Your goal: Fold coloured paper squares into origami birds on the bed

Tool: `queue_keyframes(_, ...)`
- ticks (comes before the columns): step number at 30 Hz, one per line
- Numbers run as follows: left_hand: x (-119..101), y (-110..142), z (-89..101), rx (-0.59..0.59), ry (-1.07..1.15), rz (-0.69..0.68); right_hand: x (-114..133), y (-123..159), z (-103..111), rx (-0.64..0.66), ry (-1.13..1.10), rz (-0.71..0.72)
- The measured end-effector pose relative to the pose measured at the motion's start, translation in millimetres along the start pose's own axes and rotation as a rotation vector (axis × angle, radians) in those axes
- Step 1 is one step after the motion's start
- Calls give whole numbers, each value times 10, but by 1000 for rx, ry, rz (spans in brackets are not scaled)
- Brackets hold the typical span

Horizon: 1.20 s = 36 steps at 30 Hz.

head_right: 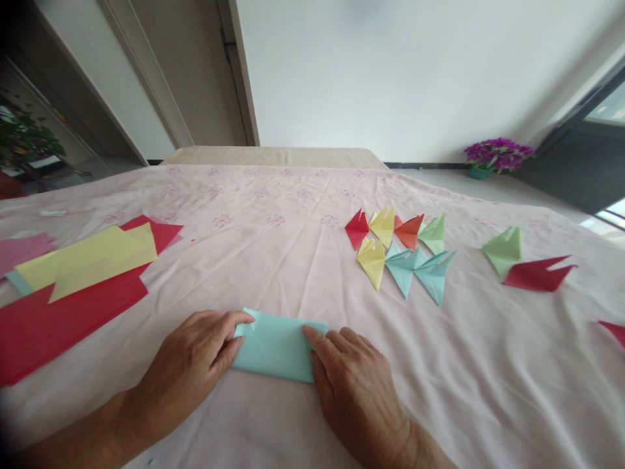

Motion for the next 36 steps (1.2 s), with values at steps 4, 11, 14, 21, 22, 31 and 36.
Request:
queue_keyframes(4,0,-3,-2,-6,1,1,-13,1,-6,0,3,-10)
queue_keyframes(11,6,10,-28,22,13,16,-45,10,-46,37,-6,-43)
queue_keyframes(14,-4,-2,-25,23,17,12,-44,2,-41,26,-4,-40)
queue_keyframes(21,-12,-28,-37,40,17,-3,-15,-3,-10,2,12,-16)
queue_keyframes(22,-14,-28,-39,46,7,-6,-9,-2,-9,2,21,-13)
queue_keyframes(31,-241,3,51,-69,-242,-176,55,-15,70,-12,205,-34)
queue_keyframes(36,-351,-3,21,-44,-205,-300,211,21,156,-174,339,34)
Point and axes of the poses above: each hand's wrist, its own y-axis away from the middle knuckle, its own z-axis out of the back of the hand, x = y × z, the point moved 8 cm from there along -y, towards the middle knuckle, and after that the axes turned 6 degrees about y, right-handed, at the moved point
